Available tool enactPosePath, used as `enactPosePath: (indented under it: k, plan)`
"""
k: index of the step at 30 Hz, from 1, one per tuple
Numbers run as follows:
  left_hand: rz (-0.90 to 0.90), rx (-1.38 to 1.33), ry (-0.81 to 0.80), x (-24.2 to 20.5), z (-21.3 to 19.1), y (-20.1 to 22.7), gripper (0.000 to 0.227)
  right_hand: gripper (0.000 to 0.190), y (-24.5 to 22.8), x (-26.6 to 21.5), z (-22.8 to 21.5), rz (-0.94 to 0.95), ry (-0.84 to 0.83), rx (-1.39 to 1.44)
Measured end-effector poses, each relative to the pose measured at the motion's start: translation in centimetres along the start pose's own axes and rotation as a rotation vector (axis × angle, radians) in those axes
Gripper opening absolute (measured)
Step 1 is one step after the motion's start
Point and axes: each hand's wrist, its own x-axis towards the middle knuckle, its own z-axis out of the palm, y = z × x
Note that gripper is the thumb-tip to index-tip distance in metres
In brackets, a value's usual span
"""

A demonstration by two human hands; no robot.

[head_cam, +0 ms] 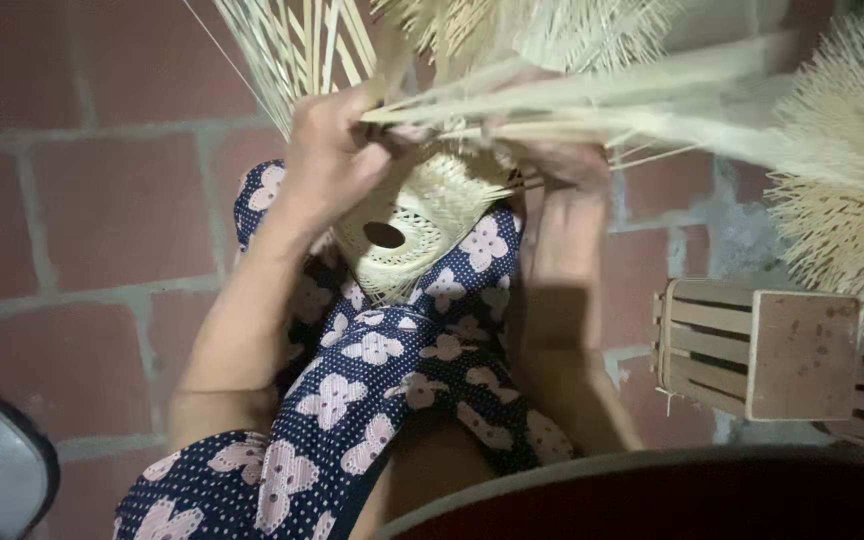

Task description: The person weaves a straw hat by hand, interlacing thin strips of material through the existing framework and pulling them tight.

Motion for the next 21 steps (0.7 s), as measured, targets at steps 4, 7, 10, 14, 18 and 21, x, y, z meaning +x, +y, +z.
enactPosePath:
  k: [4,7,10,14,18,21]
  plan:
    - [0.011,0.190,0.097,0.5,1.7,0.3,0.016,0.043,0.6,-1.1,-1.6,0.101,-0.008,-0.225]
    - [-0.277,-0.031,-0.027,0.0,0.7,-0.2,0.020,0.034,2.1,-1.1,-1.0,0.320,0.376,-0.528]
    - [-0.012,-0.076,-0.067,-0.8,-0.7,-0.8,0.016,0.035,3.8,0.5,0.4,-0.048,0.462,-0.776]
    - [-0.015,-0.049,-0.056,-1.1,-0.6,-0.6,0.021,0.027,3.3,1.5,2.8,-0.228,0.399,-1.107]
    - [0.005,-0.159,0.028,-1.1,-0.5,0.1,0.018,0.019,-0.1,1.5,3.5,0.224,0.263,-1.157]
    - [-0.129,-0.079,0.067,-1.2,-0.9,-0.2,0.021,0.027,-2.3,1.7,3.1,0.193,0.115,-0.883]
